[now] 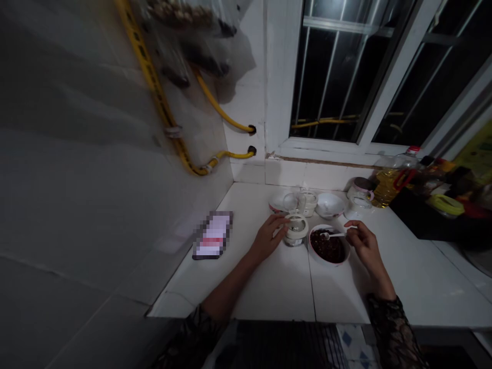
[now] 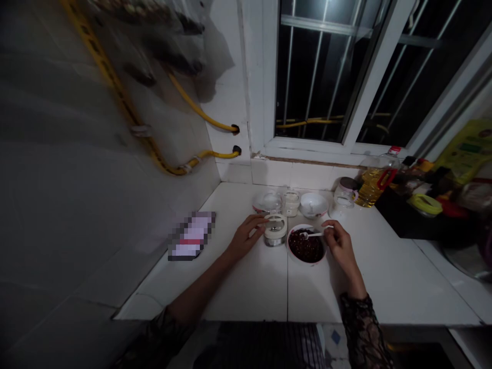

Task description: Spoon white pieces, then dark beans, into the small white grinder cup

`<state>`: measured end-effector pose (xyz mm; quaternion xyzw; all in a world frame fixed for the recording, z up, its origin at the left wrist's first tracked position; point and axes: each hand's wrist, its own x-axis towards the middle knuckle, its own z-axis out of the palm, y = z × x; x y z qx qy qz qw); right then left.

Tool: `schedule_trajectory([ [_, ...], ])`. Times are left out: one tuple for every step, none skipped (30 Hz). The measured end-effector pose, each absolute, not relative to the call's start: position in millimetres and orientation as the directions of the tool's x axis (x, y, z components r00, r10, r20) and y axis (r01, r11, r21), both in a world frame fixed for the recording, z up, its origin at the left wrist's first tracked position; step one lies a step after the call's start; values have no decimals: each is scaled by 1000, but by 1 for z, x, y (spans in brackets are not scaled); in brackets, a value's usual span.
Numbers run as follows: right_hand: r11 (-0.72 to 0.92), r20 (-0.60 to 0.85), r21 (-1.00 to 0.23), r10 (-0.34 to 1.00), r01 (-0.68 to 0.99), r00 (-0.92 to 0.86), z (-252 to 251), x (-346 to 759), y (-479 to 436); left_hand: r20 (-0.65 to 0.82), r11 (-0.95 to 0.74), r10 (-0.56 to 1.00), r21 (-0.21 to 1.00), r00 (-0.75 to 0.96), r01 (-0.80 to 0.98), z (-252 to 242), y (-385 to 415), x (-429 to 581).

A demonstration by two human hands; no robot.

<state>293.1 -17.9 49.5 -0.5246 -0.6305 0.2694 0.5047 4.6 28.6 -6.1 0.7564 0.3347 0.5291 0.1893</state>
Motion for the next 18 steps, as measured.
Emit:
schedule_trajectory([
  [284, 334, -891, 938, 355, 87, 50, 293, -17, 670, -699, 712, 647, 212, 303, -6, 29, 5],
  [262, 311, -907, 945, 330, 104, 51, 293, -16, 666, -694, 717, 655, 207, 299, -7, 29, 5],
  [240, 287, -919, 951, 313, 112, 51, 293, -15, 662, -690, 721, 661, 202, 294, -7, 28, 6],
  [222, 267, -928, 957, 300, 116, 51, 293, -14, 659, -686, 725, 667, 200, 289, -6, 28, 6],
  [207, 249, -936, 961, 286, 121, 51, 293, -14, 655, -682, 729, 673, 198, 286, -6, 28, 6],
  [190, 232, -944, 964, 268, 133, 51, 293, -13, 651, -679, 732, 676, 199, 285, -5, 27, 6],
  [173, 215, -953, 965, 248, 153, 51, 293, -12, 647, -676, 735, 679, 200, 286, -5, 27, 7],
  [150, 192, -962, 965, 226, 176, 51, 293, -12, 645, -674, 737, 681, 201, 287, -4, 26, 7],
  [126, 167, -971, 965, 204, 200, 51, 294, -11, 645, -673, 738, 682, 199, 285, -4, 26, 8],
  [101, 141, -978, 965, 180, 221, 51, 294, -10, 645, -673, 738, 684, 196, 281, -3, 26, 8],
  [79, 114, -985, 965, 154, 236, 51, 295, -10, 646, -672, 739, 687, 191, 276, -3, 26, 9],
  [58, 88, -990, 965, 127, 247, 51, 296, -9, 646, -670, 741, 691, 184, 270, -4, 26, 9],
  [39, 64, -994, 966, 99, 252, 50, 296, -8, 646, -667, 743, 696, 175, 266, -4, 26, 10],
  [26, 44, -997, 966, 74, 256, 50, 296, -8, 644, -663, 747, 701, 166, 263, -4, 26, 11],
  [18, 31, -999, 966, 50, 257, 49, 297, -7, 642, -658, 751, 705, 158, 263, -5, 26, 11],
  [12, 19, -1000, 966, 29, 257, 49, 297, -7, 639, -654, 754, 709, 153, 263, -5, 26, 12],
  [10, 12, -1000, 966, 10, 260, 48, 298, -7, 635, -650, 757, 713, 153, 262, -5, 26, 12],
  [5, 3, -1000, 965, -8, 264, 48, 298, -6, 630, -647, 761, 717, 154, 260, -5, 26, 12],
])
